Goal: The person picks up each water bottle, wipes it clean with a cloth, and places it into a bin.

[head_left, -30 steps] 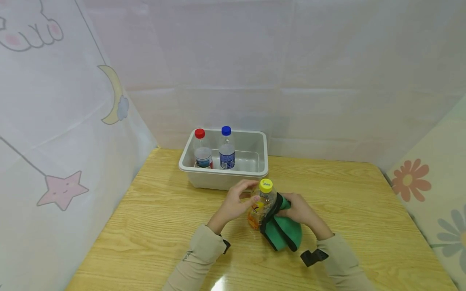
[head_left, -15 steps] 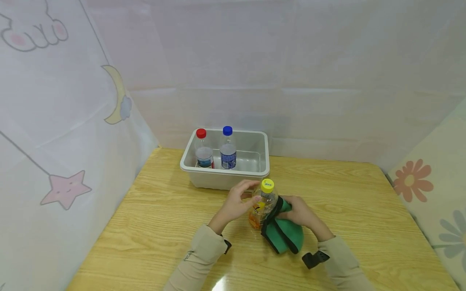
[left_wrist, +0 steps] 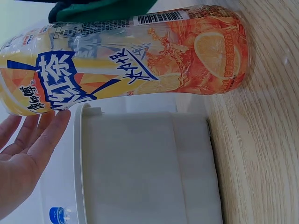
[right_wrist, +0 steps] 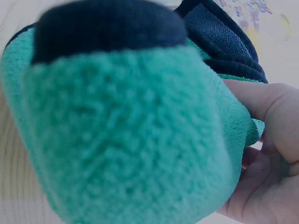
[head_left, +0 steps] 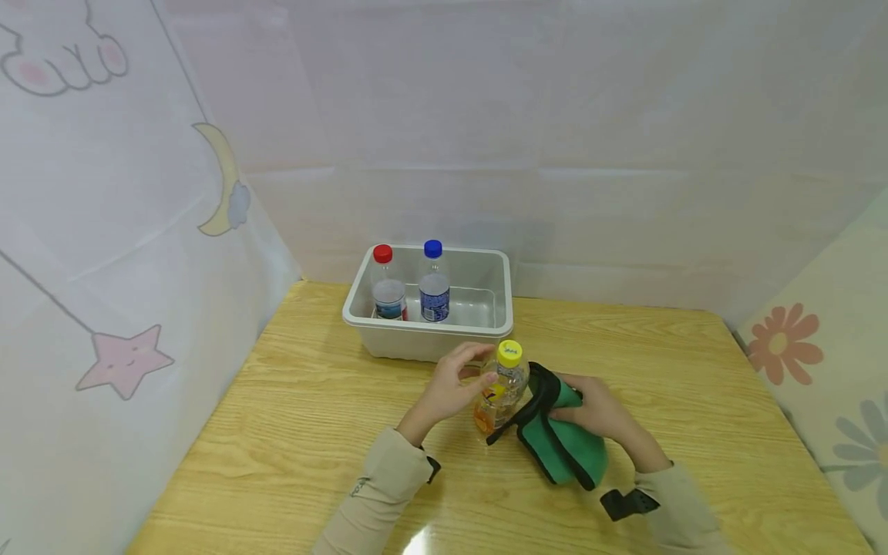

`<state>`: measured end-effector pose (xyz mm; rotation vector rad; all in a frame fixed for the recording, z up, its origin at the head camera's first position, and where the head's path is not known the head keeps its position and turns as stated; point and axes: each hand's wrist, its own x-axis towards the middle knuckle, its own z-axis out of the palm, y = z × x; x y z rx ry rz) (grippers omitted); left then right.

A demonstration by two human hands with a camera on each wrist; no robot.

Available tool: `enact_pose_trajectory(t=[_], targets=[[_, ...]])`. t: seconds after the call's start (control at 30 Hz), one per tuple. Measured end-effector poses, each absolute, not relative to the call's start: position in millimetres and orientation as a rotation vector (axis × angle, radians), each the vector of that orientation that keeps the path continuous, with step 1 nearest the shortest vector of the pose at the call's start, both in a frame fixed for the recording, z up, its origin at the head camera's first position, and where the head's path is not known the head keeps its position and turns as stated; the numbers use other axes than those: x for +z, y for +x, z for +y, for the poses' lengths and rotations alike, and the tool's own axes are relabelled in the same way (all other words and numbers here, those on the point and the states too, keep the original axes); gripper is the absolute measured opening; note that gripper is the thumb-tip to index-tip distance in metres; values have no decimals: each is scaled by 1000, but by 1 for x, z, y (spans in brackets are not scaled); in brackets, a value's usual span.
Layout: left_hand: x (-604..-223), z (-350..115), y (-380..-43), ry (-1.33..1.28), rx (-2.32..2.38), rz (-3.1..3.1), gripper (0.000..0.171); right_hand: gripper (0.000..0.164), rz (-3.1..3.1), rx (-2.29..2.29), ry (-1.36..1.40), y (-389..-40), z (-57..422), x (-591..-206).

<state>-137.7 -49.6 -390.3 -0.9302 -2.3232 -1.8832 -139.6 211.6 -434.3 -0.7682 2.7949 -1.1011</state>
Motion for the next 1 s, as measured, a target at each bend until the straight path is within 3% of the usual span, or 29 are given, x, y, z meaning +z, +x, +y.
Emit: enact_pose_trajectory(t=[0.57, 1.0], targets=[[-425, -50, -155, -901, -1843, -2337, 40, 55, 2930, -738, -648, -113, 259, -421], [-414, -51, -149, -890, -1860, -2363, 39, 58, 2940, -567, -525, -113, 264, -455]])
